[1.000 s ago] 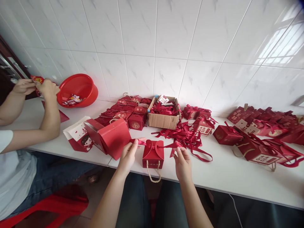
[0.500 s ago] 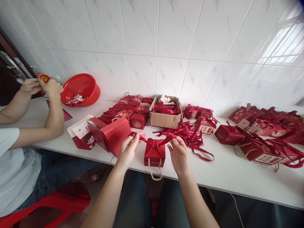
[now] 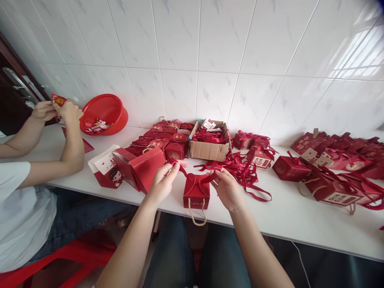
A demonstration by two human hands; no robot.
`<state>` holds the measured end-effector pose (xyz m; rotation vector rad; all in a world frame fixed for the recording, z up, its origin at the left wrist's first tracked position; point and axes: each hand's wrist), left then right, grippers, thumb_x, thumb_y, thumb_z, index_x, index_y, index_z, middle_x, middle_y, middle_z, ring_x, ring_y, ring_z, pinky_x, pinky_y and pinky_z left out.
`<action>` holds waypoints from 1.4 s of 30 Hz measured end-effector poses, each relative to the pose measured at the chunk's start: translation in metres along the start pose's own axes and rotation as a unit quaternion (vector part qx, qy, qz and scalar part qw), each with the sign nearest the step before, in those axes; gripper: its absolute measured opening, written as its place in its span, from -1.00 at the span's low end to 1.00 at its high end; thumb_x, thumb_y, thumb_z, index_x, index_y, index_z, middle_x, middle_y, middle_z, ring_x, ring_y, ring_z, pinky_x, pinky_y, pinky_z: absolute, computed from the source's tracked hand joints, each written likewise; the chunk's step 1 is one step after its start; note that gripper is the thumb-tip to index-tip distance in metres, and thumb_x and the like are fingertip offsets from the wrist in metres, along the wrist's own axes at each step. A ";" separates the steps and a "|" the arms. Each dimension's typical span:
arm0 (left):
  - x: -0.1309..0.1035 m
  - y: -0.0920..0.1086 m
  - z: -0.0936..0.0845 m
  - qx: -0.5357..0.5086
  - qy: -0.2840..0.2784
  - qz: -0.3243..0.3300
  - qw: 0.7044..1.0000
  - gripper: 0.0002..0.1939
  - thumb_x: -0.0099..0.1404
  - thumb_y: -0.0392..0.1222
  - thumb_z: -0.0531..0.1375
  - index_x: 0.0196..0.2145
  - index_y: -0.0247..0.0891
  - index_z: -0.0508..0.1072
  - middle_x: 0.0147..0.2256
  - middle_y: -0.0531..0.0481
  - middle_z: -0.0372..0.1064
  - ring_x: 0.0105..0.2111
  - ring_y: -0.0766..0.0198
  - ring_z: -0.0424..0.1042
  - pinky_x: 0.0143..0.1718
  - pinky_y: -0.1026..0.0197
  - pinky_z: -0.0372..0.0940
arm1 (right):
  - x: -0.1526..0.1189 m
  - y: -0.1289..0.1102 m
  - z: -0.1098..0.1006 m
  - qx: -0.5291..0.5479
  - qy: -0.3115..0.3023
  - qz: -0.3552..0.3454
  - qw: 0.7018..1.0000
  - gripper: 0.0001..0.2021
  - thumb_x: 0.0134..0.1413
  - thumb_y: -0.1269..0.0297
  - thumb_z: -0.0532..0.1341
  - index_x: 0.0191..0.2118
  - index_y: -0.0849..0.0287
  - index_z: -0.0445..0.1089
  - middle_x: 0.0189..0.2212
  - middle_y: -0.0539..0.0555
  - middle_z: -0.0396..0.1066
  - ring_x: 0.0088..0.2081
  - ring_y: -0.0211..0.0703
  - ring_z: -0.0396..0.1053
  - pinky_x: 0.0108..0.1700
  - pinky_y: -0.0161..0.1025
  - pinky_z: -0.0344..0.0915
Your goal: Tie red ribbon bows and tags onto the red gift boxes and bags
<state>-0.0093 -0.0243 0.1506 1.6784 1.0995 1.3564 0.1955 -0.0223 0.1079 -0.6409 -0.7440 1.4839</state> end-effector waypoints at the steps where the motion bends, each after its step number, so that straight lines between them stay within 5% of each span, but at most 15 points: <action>1: 0.000 0.002 0.000 0.003 -0.010 0.001 1.000 -0.55 0.37 0.11 0.04 -0.11 -0.29 0.54 -0.09 -0.17 0.52 -0.05 0.08 0.46 0.03 0.14 0.31 | 0.000 -0.004 0.002 -0.009 -0.014 -0.003 1.000 -0.86 -0.09 0.24 0.34 -0.42 0.11 0.37 -0.40 -0.03 0.48 -0.25 -0.15 0.45 -0.13 -0.19 0.30; 7: 0.012 0.014 0.013 0.036 -0.061 0.043 0.997 -0.53 0.39 0.08 0.01 -0.02 -0.28 0.50 0.00 -0.17 0.47 0.06 0.05 0.40 0.14 0.07 0.24 | 0.009 -0.028 0.018 -0.091 -0.101 -0.023 0.990 -0.80 -0.05 0.16 0.33 -0.37 0.13 0.35 -0.47 -0.01 0.46 -0.36 -0.15 0.42 -0.18 -0.17 0.33; 14: 0.039 0.030 0.025 0.145 -0.145 0.135 0.970 -0.62 0.37 -0.07 0.05 0.07 -0.11 0.45 0.23 -0.02 0.21 0.28 0.10 0.10 0.29 0.06 0.02 | 0.028 -0.044 0.039 -0.187 -0.189 0.002 0.964 -0.84 -0.08 0.24 0.33 -0.36 0.18 0.44 -0.52 -0.03 0.45 -0.50 -0.26 0.36 -0.36 -0.28 0.29; 19: 0.049 0.040 0.017 0.240 -0.218 0.164 0.932 -0.59 0.39 -0.14 0.00 0.14 -0.05 0.36 0.13 -0.04 0.31 0.11 0.14 0.34 0.07 0.16 0.28 | 0.031 -0.051 0.047 -0.222 -0.232 0.019 0.947 -0.85 -0.05 0.22 0.33 -0.40 0.21 0.48 -0.49 -0.01 0.47 -0.51 -0.28 0.37 -0.37 -0.30 0.31; 26: 0.057 0.045 0.005 0.283 -0.202 0.155 0.925 -0.56 0.21 -0.05 0.23 0.04 -0.15 0.43 -0.25 -0.06 0.50 -0.28 0.14 0.47 -0.24 0.21 0.34 | 0.038 -0.056 0.049 -0.276 -0.237 0.043 0.930 -0.62 -0.01 -0.01 0.32 -0.56 0.23 0.42 -0.63 0.04 0.46 -0.64 -0.31 0.32 -0.51 -0.34 0.23; 30: 0.056 0.050 -0.006 0.299 -0.166 0.148 0.928 -0.60 0.30 -0.04 0.13 0.07 -0.16 0.39 -0.28 -0.02 0.47 -0.49 0.28 0.38 -0.44 0.29 0.23 | 0.044 -0.058 0.042 -0.274 -0.237 0.062 0.930 -0.63 0.01 -0.04 0.29 -0.40 0.24 0.47 -0.50 0.09 0.52 -0.57 -0.27 0.36 -0.42 -0.29 0.30; 35: 0.032 0.054 -0.005 0.287 -0.162 0.164 0.930 -0.62 0.35 -0.17 0.03 0.10 -0.22 0.27 -0.44 0.04 0.46 -0.42 0.24 0.37 -0.30 0.24 0.22 | 0.052 -0.058 0.035 -0.280 -0.242 0.069 0.926 -0.67 0.16 0.01 0.15 -0.13 0.15 0.43 -0.32 0.08 0.51 -0.49 -0.29 0.35 -0.36 -0.27 0.32; 42: 0.003 0.021 -0.005 0.179 -0.145 0.064 0.971 -0.49 0.33 -0.07 0.08 0.18 -0.25 0.11 -0.27 -0.09 0.56 -0.23 0.11 0.50 -0.12 0.11 0.28 | 0.052 -0.060 0.045 -0.416 -0.237 -0.034 0.877 -0.60 0.24 0.00 0.00 -0.41 0.19 0.37 -0.53 0.06 0.34 -0.47 -0.18 0.31 -0.33 -0.18 0.31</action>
Point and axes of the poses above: each hand's wrist, its own x-axis towards the middle knuckle, its own z-axis out of the palm, y = z × x
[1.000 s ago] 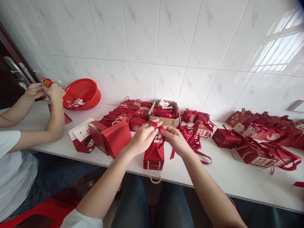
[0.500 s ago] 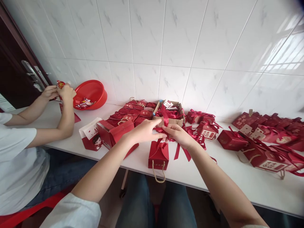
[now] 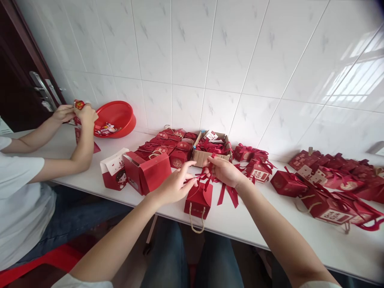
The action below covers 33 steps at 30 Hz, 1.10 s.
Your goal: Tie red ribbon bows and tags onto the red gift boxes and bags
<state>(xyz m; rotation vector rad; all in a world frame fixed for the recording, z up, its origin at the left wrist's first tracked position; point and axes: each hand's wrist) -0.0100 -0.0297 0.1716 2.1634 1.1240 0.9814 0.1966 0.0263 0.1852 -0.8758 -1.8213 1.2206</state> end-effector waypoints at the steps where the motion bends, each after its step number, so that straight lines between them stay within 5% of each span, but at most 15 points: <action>1: 0.001 -0.004 -0.001 -0.021 0.017 -0.015 1.000 -0.48 0.34 -0.03 0.08 0.19 -0.24 0.10 -0.19 -0.13 0.54 -0.16 0.10 0.49 -0.07 0.09 0.27 | -0.002 -0.003 0.001 -0.037 0.019 -0.022 0.999 -0.59 0.23 -0.01 0.03 -0.47 0.18 0.33 -0.53 0.06 0.31 -0.45 -0.16 0.31 -0.28 -0.15 0.31; 6: 0.022 -0.013 -0.005 -0.148 0.085 -0.074 0.982 -0.56 0.33 0.11 0.02 -0.08 -0.28 0.42 0.01 -0.19 0.43 0.08 0.04 0.34 0.12 0.06 0.16 | -0.015 -0.019 0.005 -0.195 0.089 -0.152 0.965 -0.59 0.17 0.07 0.17 -0.62 0.17 0.22 -0.33 0.14 0.30 -0.21 -0.04 0.30 0.03 0.02 0.18; 13: 0.045 -0.002 0.026 -0.359 0.045 -0.112 0.925 -0.58 0.12 0.11 0.24 -0.28 -0.33 0.57 -0.27 -0.16 0.54 -0.20 0.10 0.49 -0.16 0.14 0.32 | -0.027 -0.007 0.013 -0.242 0.069 -0.264 0.931 -0.71 0.28 0.22 0.05 -0.41 0.18 0.40 -0.10 0.23 0.32 -0.04 -0.02 0.35 0.02 -0.04 0.29; 19: 0.053 -0.004 0.039 -0.426 0.058 -0.122 0.895 -0.58 -0.05 0.07 0.38 -0.36 -0.35 0.57 -0.36 -0.13 0.52 -0.35 0.21 0.47 -0.24 0.18 0.30 | -0.033 0.005 0.011 -0.215 0.082 -0.285 0.930 -0.75 0.28 0.25 0.06 -0.30 0.17 0.46 -0.06 0.23 0.33 0.01 -0.02 0.33 0.07 -0.04 0.29; 27: 0.057 -0.022 0.046 -0.310 0.136 -0.088 0.937 -0.67 0.11 0.07 0.25 -0.44 -0.30 0.45 -0.44 -0.03 0.44 -0.39 0.24 0.43 -0.33 0.20 0.28 | -0.033 0.020 0.010 -0.103 0.130 -0.208 0.964 -0.64 0.28 0.05 0.05 -0.19 0.11 0.53 0.11 0.16 0.34 0.15 0.00 0.28 0.19 -0.03 0.20; 33: 0.032 -0.052 0.032 -0.054 0.239 -0.055 0.968 -0.80 0.10 -0.12 0.24 -0.57 -0.22 0.34 -0.48 0.02 0.32 -0.40 0.24 0.29 -0.26 0.20 0.17 | -0.061 0.060 -0.003 -0.030 0.263 -0.042 0.963 -0.50 0.20 -0.12 0.06 -0.26 0.20 0.56 -0.23 0.19 0.54 -0.11 0.03 0.46 0.02 -0.05 0.33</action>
Point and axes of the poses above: each hand's wrist, its own x-axis towards the middle knuckle, its own z-axis out of the palm, y = z × x
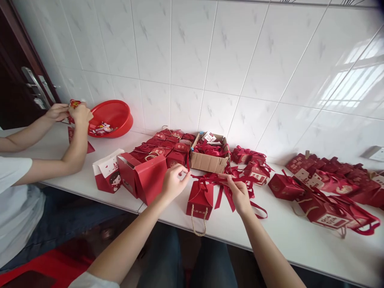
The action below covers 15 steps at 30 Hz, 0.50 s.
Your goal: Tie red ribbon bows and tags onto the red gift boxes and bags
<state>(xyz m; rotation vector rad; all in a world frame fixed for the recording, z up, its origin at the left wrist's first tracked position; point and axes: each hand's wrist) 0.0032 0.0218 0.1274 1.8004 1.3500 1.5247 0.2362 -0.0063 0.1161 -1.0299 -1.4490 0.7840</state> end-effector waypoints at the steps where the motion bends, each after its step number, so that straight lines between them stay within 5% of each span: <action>1: -0.004 -0.006 -0.006 0.039 0.003 0.006 0.999 -0.82 0.11 -0.15 0.22 -0.57 -0.21 0.33 -0.49 0.02 0.31 -0.42 0.24 0.27 -0.27 0.19 0.16 | -0.004 0.009 -0.008 -0.005 0.024 0.031 0.999 -0.48 0.16 -0.16 0.09 -0.29 0.22 0.56 -0.33 0.19 0.55 -0.20 0.02 0.48 -0.08 -0.08 0.37; 5: -0.022 -0.027 -0.019 0.184 -0.019 0.002 0.983 -0.85 0.15 -0.26 0.18 -0.56 -0.22 0.33 -0.47 -0.03 0.33 -0.37 0.18 0.31 -0.23 0.13 0.16 | -0.018 0.040 -0.042 -0.029 0.081 0.137 0.987 -0.44 -0.04 -0.26 0.20 -0.61 0.21 0.46 -0.65 0.13 0.41 -0.57 -0.14 0.32 -0.48 -0.20 0.26; 11: -0.036 -0.047 -0.014 0.314 -0.101 -0.045 0.943 -0.78 0.33 -0.07 0.16 -0.34 -0.30 0.42 -0.30 -0.02 0.40 -0.26 0.24 0.39 -0.14 0.08 0.30 | -0.036 0.059 -0.059 -0.027 0.010 0.231 0.973 -0.44 -0.12 -0.25 0.26 -0.75 0.14 0.25 -0.79 0.01 0.16 -0.70 -0.28 0.06 -0.63 -0.25 0.00; 15: -0.038 -0.044 -0.011 0.315 -0.128 -0.071 0.938 -0.74 0.32 -0.04 0.17 -0.37 -0.32 0.41 -0.38 0.00 0.39 -0.32 0.24 0.41 -0.19 0.09 0.32 | -0.039 0.049 -0.058 -0.002 -0.043 0.243 0.969 -0.36 0.04 -0.34 0.03 -0.76 0.07 0.03 -0.82 -0.09 -0.07 -0.75 -0.34 -0.10 -0.68 -0.28 -0.12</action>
Point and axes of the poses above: each hand's wrist, its own x-axis towards the middle knuckle, its own z-axis out of the palm, y = z × x
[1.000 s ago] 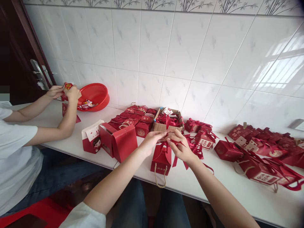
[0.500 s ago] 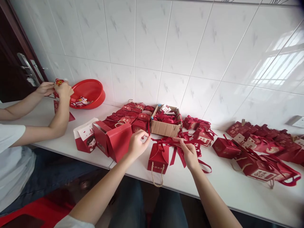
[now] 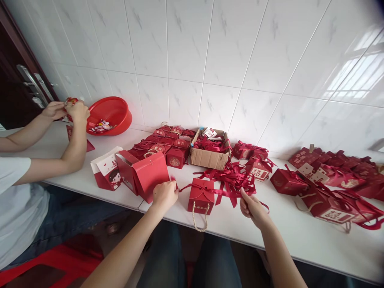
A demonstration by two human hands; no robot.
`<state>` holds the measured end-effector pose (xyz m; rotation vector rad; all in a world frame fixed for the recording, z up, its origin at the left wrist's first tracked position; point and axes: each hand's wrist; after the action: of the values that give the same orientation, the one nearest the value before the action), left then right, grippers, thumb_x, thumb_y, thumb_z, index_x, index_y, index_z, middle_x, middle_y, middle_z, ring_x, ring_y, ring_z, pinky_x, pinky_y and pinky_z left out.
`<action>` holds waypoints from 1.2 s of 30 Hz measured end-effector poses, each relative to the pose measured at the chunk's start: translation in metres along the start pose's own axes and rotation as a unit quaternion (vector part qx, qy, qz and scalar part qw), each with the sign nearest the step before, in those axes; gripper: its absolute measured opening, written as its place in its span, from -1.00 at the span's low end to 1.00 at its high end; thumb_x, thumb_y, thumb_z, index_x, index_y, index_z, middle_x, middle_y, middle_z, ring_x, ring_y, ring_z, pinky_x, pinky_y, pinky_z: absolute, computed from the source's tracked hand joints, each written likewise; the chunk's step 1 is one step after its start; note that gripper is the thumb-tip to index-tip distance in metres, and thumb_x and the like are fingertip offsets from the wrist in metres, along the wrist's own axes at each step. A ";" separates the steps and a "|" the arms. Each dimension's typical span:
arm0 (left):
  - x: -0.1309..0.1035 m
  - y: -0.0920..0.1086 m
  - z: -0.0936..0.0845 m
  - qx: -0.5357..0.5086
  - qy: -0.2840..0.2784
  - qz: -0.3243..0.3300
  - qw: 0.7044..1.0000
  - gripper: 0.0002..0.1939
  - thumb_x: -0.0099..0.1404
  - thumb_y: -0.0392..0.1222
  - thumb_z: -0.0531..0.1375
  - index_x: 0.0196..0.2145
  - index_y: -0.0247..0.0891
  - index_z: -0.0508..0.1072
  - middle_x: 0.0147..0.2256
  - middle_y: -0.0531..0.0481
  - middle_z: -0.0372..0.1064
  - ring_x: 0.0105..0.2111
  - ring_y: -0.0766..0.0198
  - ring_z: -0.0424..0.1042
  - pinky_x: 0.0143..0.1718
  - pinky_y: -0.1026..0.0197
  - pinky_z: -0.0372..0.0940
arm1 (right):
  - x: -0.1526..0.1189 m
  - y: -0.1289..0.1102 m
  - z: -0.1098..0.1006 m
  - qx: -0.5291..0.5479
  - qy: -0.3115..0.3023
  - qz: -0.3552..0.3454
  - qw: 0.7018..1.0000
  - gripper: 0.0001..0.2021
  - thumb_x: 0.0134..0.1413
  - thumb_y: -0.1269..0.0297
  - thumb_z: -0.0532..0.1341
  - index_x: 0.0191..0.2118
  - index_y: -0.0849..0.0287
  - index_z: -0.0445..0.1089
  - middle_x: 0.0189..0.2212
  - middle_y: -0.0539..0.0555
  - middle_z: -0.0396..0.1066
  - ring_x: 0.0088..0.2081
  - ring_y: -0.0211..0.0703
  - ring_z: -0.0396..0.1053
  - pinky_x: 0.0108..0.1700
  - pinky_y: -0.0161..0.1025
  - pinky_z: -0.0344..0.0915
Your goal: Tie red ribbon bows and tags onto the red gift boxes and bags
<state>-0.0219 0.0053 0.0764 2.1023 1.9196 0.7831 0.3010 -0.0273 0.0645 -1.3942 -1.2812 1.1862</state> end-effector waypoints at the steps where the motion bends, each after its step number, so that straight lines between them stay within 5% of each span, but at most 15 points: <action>1: 0.000 0.003 -0.001 -0.012 0.000 0.005 1.000 -0.74 0.31 -0.04 0.16 -0.41 -0.30 0.39 -0.41 0.00 0.38 -0.31 0.21 0.41 -0.18 0.07 0.31 | -0.002 -0.005 0.001 0.005 -0.011 -0.011 1.000 -0.36 0.08 -0.35 -0.05 -0.74 0.06 -0.01 -0.80 -0.10 -0.10 -0.74 -0.34 -0.12 -0.68 -0.27 -0.11; 4: 0.002 0.015 -0.003 -0.073 0.006 0.050 0.996 -0.80 0.30 -0.08 0.11 -0.39 -0.25 0.37 -0.30 -0.10 0.40 -0.15 0.08 0.40 -0.05 0.03 0.24 | -0.003 -0.022 0.011 0.006 -0.018 -0.069 0.997 -0.39 0.15 -0.31 -0.12 -0.66 0.09 0.07 -0.72 -0.05 0.03 -0.67 -0.29 0.02 -0.60 -0.25 0.08; 7: 0.012 0.022 0.004 -0.159 -0.029 0.099 0.982 -0.85 0.27 -0.14 0.11 -0.21 -0.20 0.36 -0.12 -0.08 0.39 -0.03 0.13 0.36 0.05 0.11 0.21 | 0.005 -0.032 0.035 -0.029 -0.011 -0.125 0.992 -0.51 0.05 -0.24 0.15 -0.49 0.15 0.31 -0.49 0.05 0.28 -0.43 -0.18 0.25 -0.41 -0.24 0.22; 9: 0.019 0.022 0.011 -0.212 -0.072 0.103 0.969 -0.84 0.27 -0.16 0.13 -0.19 -0.21 0.35 -0.15 -0.03 0.40 -0.10 0.20 0.40 -0.02 0.16 0.28 | 0.014 -0.030 0.052 -0.057 -0.015 -0.145 0.988 -0.55 -0.08 -0.20 0.28 -0.42 0.16 0.36 -0.38 0.07 0.32 -0.32 -0.15 0.27 -0.33 -0.25 0.24; 13: 0.023 0.011 0.015 -0.271 -0.169 0.064 0.946 -0.77 0.35 -0.08 0.12 -0.24 -0.32 0.39 -0.29 0.00 0.40 -0.31 0.27 0.43 -0.24 0.15 0.37 | 0.026 -0.018 0.069 -0.084 -0.086 -0.129 0.984 -0.51 -0.01 -0.23 0.20 -0.54 0.15 0.19 -0.59 -0.05 0.20 -0.51 -0.26 0.18 -0.48 -0.31 0.17; 19: 0.025 -0.004 -0.004 -0.266 -0.292 -0.030 0.918 -0.72 0.38 -0.05 0.13 -0.14 -0.35 0.41 -0.26 -0.03 0.42 -0.35 0.30 0.44 -0.32 0.18 0.41 | 0.021 -0.025 0.043 -0.073 -0.168 -0.106 0.977 -0.57 0.09 -0.20 0.12 -0.32 0.13 0.18 -0.57 -0.13 0.19 -0.60 -0.36 0.15 -0.55 -0.37 0.14; 23: 0.035 -0.007 -0.011 -0.242 -0.328 -0.091 0.909 -0.69 0.37 -0.07 0.14 -0.04 -0.33 0.38 -0.13 -0.09 0.40 -0.23 0.23 0.45 -0.23 0.10 0.42 | 0.018 -0.038 0.018 -0.124 -0.191 -0.116 0.967 -0.59 0.08 -0.09 0.19 -0.50 0.19 0.32 -0.63 -0.10 0.12 -0.62 -0.36 0.08 -0.57 -0.35 0.09; 27: 0.043 -0.006 -0.021 -0.214 -0.366 -0.108 0.899 -0.71 0.36 -0.09 0.16 -0.07 -0.34 0.40 -0.14 -0.08 0.41 -0.25 0.24 0.45 -0.25 0.13 0.42 | 0.022 -0.042 0.016 -0.164 -0.107 -0.176 0.965 -0.68 -0.05 0.10 0.31 -0.66 0.17 0.36 -0.62 -0.02 0.20 -0.59 -0.28 0.13 -0.54 -0.28 0.12; 31: 0.048 0.005 -0.032 -0.236 -0.410 -0.064 0.879 -0.75 0.31 -0.07 0.20 -0.24 -0.36 0.46 -0.43 0.05 0.37 -0.54 0.41 0.31 -0.53 0.32 0.28 | 0.034 -0.040 0.041 -0.144 0.051 -0.242 0.958 -0.79 -0.07 0.16 0.28 -0.59 0.14 0.43 -0.47 0.08 0.28 -0.44 -0.14 0.25 -0.36 -0.18 0.25; 33: 0.046 0.017 -0.030 -0.270 -0.389 -0.034 0.880 -0.63 0.26 0.06 0.21 -0.31 -0.36 0.51 -0.59 0.11 0.23 -0.67 0.46 0.10 -0.65 0.35 0.09 | 0.039 -0.039 0.057 -0.120 0.099 -0.258 0.953 -0.78 -0.03 0.12 0.25 -0.53 0.14 0.45 -0.44 0.10 0.30 -0.40 -0.11 0.28 -0.33 -0.16 0.27; 36: 0.035 0.038 -0.019 -0.316 -0.297 0.009 0.901 -0.43 0.28 0.23 0.04 -0.24 -0.35 0.55 -0.59 0.09 0.17 -0.69 0.44 0.00 -0.66 0.32 -0.01 | 0.040 -0.040 0.073 -0.085 0.088 -0.260 0.958 -0.71 -0.04 0.04 0.27 -0.56 0.15 0.45 -0.49 0.09 0.34 -0.43 -0.13 0.31 -0.37 -0.19 0.28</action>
<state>0.0025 0.0292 0.1197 1.6770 1.1245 0.5633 0.2227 0.0164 0.0891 -1.1472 -1.5238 0.5934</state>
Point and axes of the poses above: each hand's wrist, its own x-axis towards the middle knuckle, its own z-axis out of the palm, y = z × x
